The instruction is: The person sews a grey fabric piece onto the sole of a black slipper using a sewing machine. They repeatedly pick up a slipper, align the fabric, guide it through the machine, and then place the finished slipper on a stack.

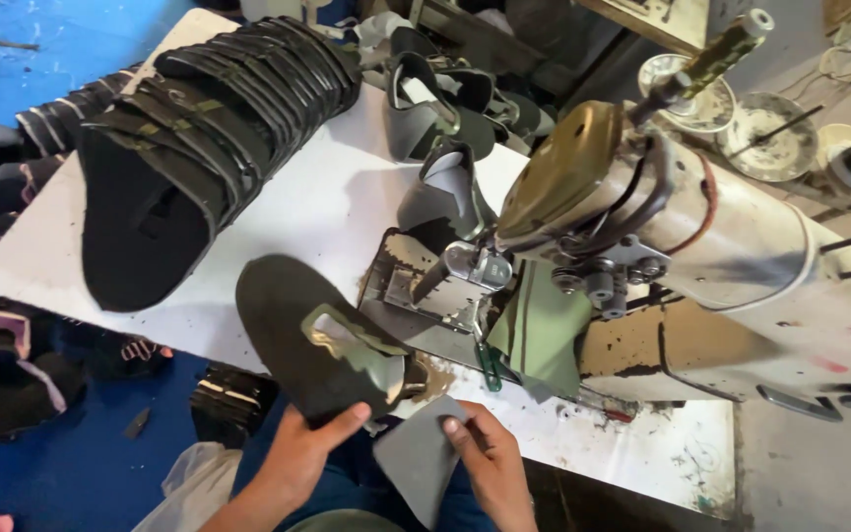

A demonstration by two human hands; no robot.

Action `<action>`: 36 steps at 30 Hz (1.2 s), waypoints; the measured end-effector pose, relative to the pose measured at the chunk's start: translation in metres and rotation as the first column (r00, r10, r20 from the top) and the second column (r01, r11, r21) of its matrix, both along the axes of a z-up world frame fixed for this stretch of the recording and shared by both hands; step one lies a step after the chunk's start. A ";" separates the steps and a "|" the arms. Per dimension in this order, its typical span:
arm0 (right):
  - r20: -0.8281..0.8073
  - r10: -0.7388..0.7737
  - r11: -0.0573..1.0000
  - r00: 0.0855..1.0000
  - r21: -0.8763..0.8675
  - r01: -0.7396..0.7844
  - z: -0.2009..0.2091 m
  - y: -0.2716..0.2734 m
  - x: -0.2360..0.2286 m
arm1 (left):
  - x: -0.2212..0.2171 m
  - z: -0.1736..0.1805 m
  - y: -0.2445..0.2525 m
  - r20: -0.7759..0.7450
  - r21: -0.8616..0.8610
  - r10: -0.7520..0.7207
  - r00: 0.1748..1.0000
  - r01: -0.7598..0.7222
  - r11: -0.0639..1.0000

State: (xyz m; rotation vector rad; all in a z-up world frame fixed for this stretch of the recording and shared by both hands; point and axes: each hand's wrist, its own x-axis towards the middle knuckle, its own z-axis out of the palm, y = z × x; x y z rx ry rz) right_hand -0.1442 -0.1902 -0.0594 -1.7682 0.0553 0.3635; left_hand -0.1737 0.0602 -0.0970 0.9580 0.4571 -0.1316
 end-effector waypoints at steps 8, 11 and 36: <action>-0.007 0.040 0.996 0.999 0.076 -0.040 0.043 0.039 -0.011 | -0.014 0.006 -0.013 0.305 0.182 -0.162 0.938 0.109 0.977; 0.011 -0.028 1.000 1.000 -0.009 0.028 0.046 0.052 -0.014 | -0.021 0.002 -0.019 0.266 0.103 -0.175 0.948 0.152 0.983; 0.550 0.034 0.858 0.835 -0.445 0.259 0.112 0.090 -0.016 | -0.030 0.046 -0.009 0.232 0.051 -0.206 0.951 0.199 0.979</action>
